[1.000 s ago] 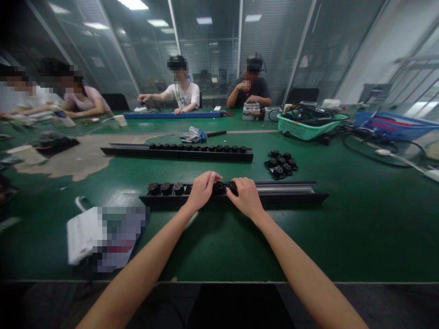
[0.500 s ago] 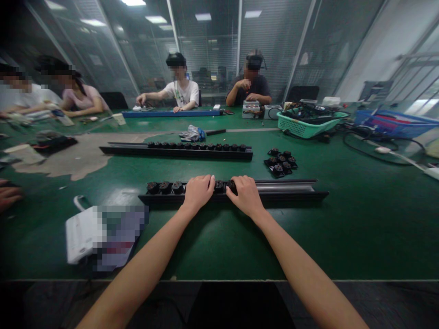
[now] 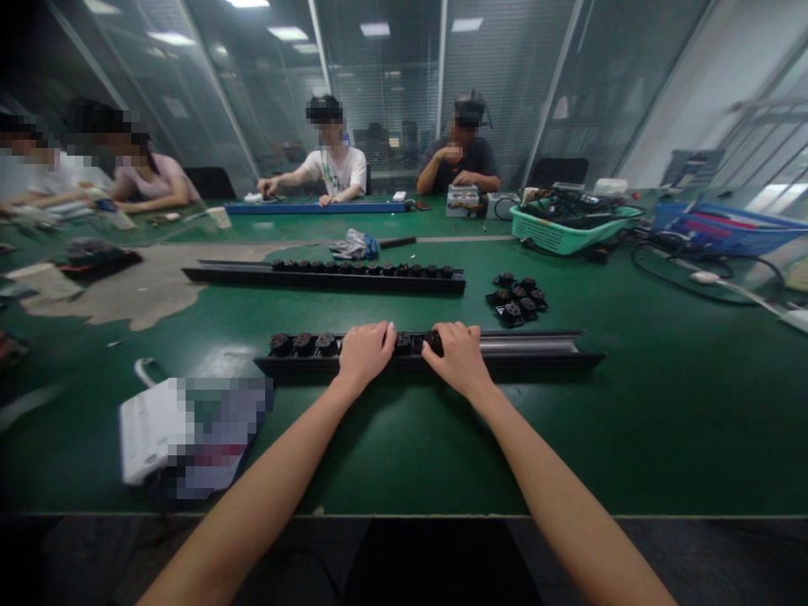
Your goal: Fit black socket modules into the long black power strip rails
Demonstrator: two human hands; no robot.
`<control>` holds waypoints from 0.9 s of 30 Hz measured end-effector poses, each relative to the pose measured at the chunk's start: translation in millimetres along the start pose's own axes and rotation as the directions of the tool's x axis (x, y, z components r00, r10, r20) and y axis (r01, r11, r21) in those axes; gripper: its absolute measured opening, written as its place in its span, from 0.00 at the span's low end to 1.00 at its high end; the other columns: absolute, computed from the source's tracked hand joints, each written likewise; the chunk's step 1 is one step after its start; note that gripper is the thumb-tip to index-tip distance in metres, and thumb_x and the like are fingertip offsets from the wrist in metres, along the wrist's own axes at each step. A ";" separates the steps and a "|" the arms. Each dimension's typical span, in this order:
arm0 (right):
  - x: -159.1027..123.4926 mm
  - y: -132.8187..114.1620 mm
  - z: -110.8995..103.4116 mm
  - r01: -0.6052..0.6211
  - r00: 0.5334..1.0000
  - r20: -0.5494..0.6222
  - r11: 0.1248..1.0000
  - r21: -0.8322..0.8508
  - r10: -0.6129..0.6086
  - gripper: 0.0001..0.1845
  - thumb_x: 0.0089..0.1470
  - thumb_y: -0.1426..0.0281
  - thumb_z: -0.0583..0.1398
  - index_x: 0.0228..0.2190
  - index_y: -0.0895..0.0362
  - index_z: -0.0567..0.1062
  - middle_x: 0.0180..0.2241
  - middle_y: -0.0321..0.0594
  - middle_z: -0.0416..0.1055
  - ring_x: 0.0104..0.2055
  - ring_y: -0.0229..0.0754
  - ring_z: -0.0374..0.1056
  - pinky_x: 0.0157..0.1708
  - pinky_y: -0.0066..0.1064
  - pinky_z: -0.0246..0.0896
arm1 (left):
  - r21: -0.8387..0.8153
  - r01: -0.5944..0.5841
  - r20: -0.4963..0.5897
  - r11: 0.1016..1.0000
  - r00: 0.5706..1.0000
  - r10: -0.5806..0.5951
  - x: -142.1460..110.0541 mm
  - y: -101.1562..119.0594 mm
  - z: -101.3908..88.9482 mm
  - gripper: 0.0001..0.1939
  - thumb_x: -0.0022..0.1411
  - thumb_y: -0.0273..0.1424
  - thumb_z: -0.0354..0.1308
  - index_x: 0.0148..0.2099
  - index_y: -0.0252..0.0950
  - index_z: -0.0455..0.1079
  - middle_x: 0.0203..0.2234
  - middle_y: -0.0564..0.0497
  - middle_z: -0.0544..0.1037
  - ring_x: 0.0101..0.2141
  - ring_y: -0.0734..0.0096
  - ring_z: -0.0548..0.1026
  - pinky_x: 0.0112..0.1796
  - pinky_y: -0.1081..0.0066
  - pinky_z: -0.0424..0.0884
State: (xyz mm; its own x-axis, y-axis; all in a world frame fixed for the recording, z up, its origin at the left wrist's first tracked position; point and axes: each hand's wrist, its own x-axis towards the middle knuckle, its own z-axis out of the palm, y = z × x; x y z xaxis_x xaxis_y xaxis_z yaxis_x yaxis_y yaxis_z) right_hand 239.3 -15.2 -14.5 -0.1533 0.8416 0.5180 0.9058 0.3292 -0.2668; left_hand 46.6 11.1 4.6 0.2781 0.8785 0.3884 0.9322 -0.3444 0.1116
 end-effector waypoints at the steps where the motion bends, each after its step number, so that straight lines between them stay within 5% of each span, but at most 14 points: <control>1: 0.0 0.1 -0.1 0.000 1.000 0.002 1.000 0.005 0.000 0.13 0.58 0.61 0.55 0.38 0.57 0.73 0.34 0.43 0.73 0.39 0.47 0.64 0.42 0.39 0.47 | -0.001 -0.001 0.000 1.000 1.000 0.001 -0.1 -0.1 0.0 0.24 0.73 0.38 0.37 0.37 0.35 0.73 0.34 0.43 0.80 0.36 0.62 0.78 0.40 0.65 0.64; 27: 1.3 8.1 -3.1 -0.043 0.999 -0.011 0.999 0.011 0.043 0.11 0.55 0.61 0.56 0.35 0.56 0.70 0.32 0.42 0.73 0.38 0.48 0.64 0.43 0.39 0.47 | -0.007 -0.026 -0.016 1.000 1.000 0.026 0.2 -0.6 -0.6 0.24 0.73 0.37 0.37 0.36 0.35 0.73 0.33 0.43 0.80 0.34 0.61 0.77 0.37 0.64 0.64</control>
State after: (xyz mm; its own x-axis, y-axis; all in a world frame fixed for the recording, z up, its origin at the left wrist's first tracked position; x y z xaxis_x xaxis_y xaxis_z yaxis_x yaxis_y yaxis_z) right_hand 247.7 -12.8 -13.4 -0.1092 0.8501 0.5151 0.9071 0.2972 -0.2981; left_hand 46.0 11.3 5.2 0.2984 0.8641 0.4054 0.9229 -0.3695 0.1083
